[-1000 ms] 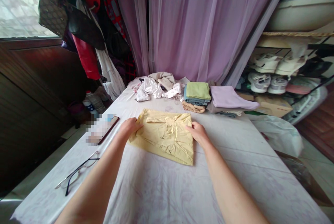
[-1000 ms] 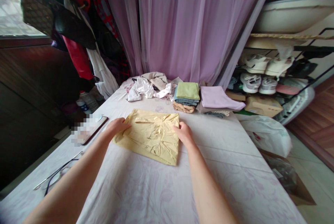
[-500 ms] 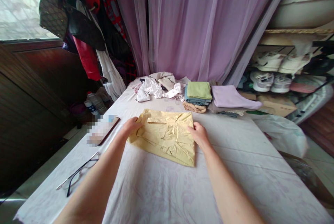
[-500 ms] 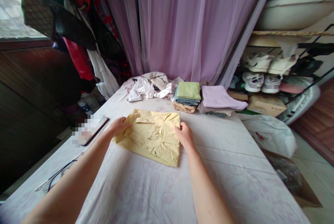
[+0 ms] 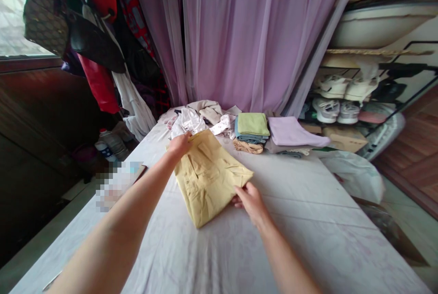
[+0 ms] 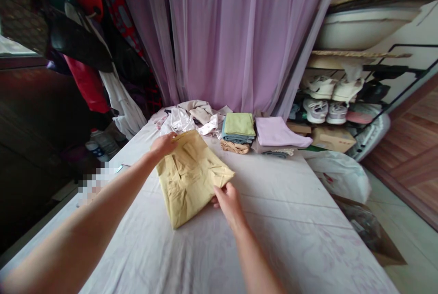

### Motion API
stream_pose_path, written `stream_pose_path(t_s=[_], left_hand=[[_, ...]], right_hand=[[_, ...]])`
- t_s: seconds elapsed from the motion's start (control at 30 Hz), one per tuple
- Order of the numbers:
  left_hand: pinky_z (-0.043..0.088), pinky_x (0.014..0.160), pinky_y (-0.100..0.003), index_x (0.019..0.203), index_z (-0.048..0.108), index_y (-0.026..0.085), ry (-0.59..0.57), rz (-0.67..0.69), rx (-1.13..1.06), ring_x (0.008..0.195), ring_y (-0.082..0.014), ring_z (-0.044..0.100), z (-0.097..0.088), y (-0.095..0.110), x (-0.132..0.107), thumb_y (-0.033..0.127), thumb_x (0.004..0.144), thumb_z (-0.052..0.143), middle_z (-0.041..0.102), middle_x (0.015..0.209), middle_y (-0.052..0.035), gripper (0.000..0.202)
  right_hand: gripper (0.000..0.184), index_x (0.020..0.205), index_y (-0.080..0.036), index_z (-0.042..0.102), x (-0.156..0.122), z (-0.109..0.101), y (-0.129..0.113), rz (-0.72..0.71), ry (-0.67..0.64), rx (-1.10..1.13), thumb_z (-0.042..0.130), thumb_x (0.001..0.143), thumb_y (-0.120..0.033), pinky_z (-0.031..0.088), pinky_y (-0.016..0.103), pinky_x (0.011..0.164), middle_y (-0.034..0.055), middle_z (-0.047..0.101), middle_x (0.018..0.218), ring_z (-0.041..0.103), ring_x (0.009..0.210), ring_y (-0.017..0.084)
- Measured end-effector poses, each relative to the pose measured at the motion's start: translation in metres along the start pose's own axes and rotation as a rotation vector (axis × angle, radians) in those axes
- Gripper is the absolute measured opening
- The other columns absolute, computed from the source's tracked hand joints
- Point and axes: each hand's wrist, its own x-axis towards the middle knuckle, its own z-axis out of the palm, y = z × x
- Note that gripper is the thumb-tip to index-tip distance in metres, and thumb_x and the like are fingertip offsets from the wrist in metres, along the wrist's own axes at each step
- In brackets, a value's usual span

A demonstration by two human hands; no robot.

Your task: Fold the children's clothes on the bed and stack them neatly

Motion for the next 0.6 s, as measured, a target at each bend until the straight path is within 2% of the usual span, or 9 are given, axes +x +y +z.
stream_pose_path(t_s=[0.07, 0.13, 0.2, 0.3, 0.37, 0.47, 0.5, 0.6], left_hand=[[0.035, 0.110, -0.045, 0.142, 0.046, 0.025, 0.105, 0.076, 0.031, 0.133, -0.0292, 0.049, 0.010, 0.014, 0.007, 0.026, 0.089, 0.054, 0.055, 0.144, -0.0113, 0.054], [0.022, 0.118, -0.052, 0.148, 0.040, 0.022, 0.181, 0.153, 0.055, 0.145, -0.0313, 0.031, 0.028, 0.024, 0.004, 0.028, 0.089, 0.057, 0.037, 0.157, -0.0130, 0.062], [0.017, 0.119, -0.056, 0.148, 0.040, 0.020, 0.144, 0.231, 0.036, 0.148, -0.0318, 0.024, 0.048, 0.028, -0.010, 0.034, 0.091, 0.054, 0.030, 0.160, -0.0134, 0.060], [0.017, 0.120, -0.055, 0.147, 0.043, 0.023, 0.007, 0.436, -0.021, 0.148, -0.0277, 0.027, 0.074, 0.025, -0.049, 0.041, 0.099, 0.039, 0.038, 0.157, -0.0091, 0.051], [0.016, 0.120, -0.056, 0.148, 0.041, 0.027, -0.052, 0.553, -0.057, 0.147, -0.0270, 0.028, 0.085, 0.020, -0.078, 0.048, 0.101, 0.033, 0.037, 0.157, -0.0063, 0.053], [0.016, 0.120, -0.057, 0.150, 0.039, 0.027, -0.056, 0.573, -0.076, 0.148, -0.0273, 0.026, 0.090, 0.013, -0.114, 0.054, 0.101, 0.026, 0.040, 0.156, -0.0062, 0.057], [0.017, 0.120, -0.057, 0.150, 0.039, 0.026, -0.048, 0.563, -0.074, 0.148, -0.0276, 0.026, 0.090, 0.011, -0.122, 0.055, 0.101, 0.025, 0.039, 0.156, -0.0069, 0.059], [0.021, 0.119, -0.055, 0.150, 0.040, 0.025, -0.042, 0.539, -0.058, 0.147, -0.0283, 0.028, 0.089, 0.008, -0.134, 0.059, 0.099, 0.027, 0.038, 0.157, -0.0081, 0.062]], right_hand=[[0.027, 0.090, -0.022, 0.061, -0.009, 0.005, 0.001, 0.052, -0.052, -0.027, 0.067, 0.073, -0.043, 0.047, 0.022, 0.043, 0.0051, 0.071, 0.085, 0.067, 0.059, 0.015], [0.025, 0.089, -0.022, 0.062, -0.012, 0.003, -0.002, 0.094, -0.105, -0.100, 0.066, 0.076, -0.043, 0.044, 0.020, 0.041, 0.0048, 0.072, 0.084, 0.066, 0.056, 0.014], [0.024, 0.085, -0.022, 0.062, -0.010, -0.008, -0.007, 0.120, -0.148, -0.213, 0.064, 0.079, -0.045, 0.040, 0.018, 0.040, 0.0042, 0.072, 0.082, 0.064, 0.054, 0.012], [0.027, 0.075, -0.021, 0.059, -0.001, -0.032, -0.014, 0.091, -0.118, -0.457, 0.055, 0.086, -0.045, 0.039, 0.019, 0.044, 0.0037, 0.072, 0.074, 0.062, 0.053, 0.012], [0.032, 0.069, -0.021, 0.058, 0.006, -0.045, -0.017, -0.039, 0.035, -0.676, 0.049, 0.089, -0.044, 0.039, 0.022, 0.050, 0.0045, 0.071, 0.070, 0.063, 0.057, 0.014], [0.032, 0.072, -0.022, 0.063, 0.014, -0.045, -0.024, -0.315, 0.260, -0.914, 0.046, 0.091, -0.042, 0.039, 0.025, 0.059, 0.0056, 0.072, 0.070, 0.065, 0.068, 0.018], [0.030, 0.078, -0.022, 0.065, 0.017, -0.040, -0.028, -0.389, 0.270, -0.948, 0.046, 0.092, -0.040, 0.039, 0.026, 0.062, 0.0056, 0.073, 0.074, 0.066, 0.072, 0.019], [0.024, 0.095, -0.023, 0.069, 0.028, -0.018, -0.039, -0.537, 0.166, -1.038, 0.047, 0.092, -0.033, 0.041, 0.026, 0.072, 0.0058, 0.075, 0.091, 0.067, 0.087, 0.019]])
